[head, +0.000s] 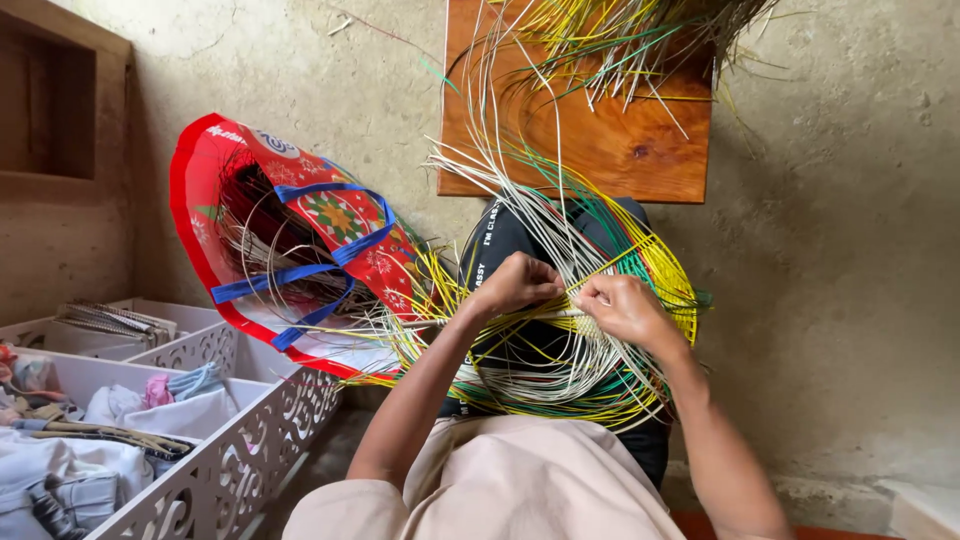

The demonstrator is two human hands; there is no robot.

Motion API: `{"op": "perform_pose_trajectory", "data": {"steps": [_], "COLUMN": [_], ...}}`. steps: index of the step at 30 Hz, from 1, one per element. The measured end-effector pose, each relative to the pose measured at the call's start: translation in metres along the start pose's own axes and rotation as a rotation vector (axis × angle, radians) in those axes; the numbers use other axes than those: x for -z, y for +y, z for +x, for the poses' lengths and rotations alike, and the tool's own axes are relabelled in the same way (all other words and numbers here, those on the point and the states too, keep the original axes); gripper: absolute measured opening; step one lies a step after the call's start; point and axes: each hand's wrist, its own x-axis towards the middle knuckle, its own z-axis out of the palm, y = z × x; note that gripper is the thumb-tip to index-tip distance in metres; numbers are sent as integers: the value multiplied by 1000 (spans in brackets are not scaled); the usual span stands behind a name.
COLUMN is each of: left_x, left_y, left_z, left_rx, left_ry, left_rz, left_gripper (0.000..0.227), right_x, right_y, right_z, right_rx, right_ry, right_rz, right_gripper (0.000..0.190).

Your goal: Weaving colored plastic strands together to form a circular base for a handcrafted item

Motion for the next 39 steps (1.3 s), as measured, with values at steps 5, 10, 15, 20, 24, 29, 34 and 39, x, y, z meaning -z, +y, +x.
{"op": "perform_pose_trajectory", "data": {"steps": [5,10,15,20,24,29,34,39], "left_x": [4,5,0,2,0,-7,-5,-11], "left_y": [8,9,9,9,15,23,3,-3], "left_z": [-10,-10,-12,-15,-17,-20,-8,1], "left_rx": [-19,-36,-100,-138,-129,-143,-144,-111], "left_ry": [13,26,48,107,148,159,130,167], "left_rz": [-55,-48,-39,-68,-134,-153,-154,-131], "left_gripper": [19,18,12,7,11,9,10,12], "right_x": [-2,1,-7,-24,-19,-16,-9,-5], "right_y": [24,21,6,25,19,9,-7,-3], "right_z": [28,35,47,61,54,34,21,17], "right_rx": [84,86,102,104,155,166,360,347], "right_ry": [-180,-212,-140,-108,-85,223,176,283], "right_rz": [562,605,771,826,690,387,125,145], "right_gripper": [17,17,20,20,17,23,17,21]}}
